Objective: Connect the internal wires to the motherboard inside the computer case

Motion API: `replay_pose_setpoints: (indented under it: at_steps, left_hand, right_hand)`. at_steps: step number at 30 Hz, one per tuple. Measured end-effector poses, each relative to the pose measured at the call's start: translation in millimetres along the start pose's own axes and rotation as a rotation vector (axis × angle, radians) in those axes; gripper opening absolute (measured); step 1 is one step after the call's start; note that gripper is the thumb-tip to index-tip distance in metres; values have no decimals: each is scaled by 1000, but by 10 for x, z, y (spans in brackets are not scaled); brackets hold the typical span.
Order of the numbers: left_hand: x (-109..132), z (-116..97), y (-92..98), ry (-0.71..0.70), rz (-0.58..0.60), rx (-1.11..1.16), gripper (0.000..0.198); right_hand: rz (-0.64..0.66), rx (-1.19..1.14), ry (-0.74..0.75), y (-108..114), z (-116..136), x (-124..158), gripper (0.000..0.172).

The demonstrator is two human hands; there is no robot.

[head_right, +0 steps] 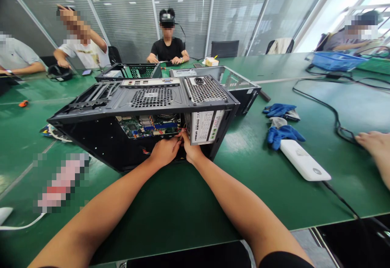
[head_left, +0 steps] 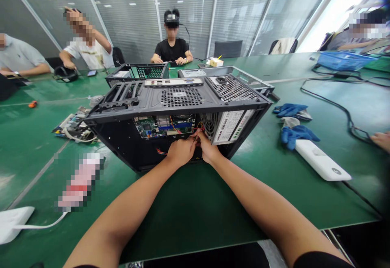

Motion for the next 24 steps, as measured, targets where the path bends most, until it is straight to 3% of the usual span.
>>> replay_pose_setpoints:
  at_steps: [6, 10, 15, 24]
  left_hand:
    - [-1, 3, -12, 4, -28, 14, 40]
    - [-27, 36, -27, -53, -37, 168, 35]
    - [-56, 86, -55, -117, -65, 359, 35]
    - [-67, 101, -85, -149, -66, 414, 34]
  right_hand:
    - [9, -6, 6, 1, -11, -12, 45]
    - [30, -34, -15, 22, -18, -25, 42]
    - [113, -91, -40, 12, 35, 1, 42]
    - [214, -155, -87, 4, 108, 9, 44]
Point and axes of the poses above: each hand's wrist, its own x-axis away from the middle knuckle, its own y-axis out of the back of the hand, z = x × y, the point moved 1 cm from there along -x, towards the middle knuckle, and after that the axes turned 1 degree about -x, right-handed, at the moved point
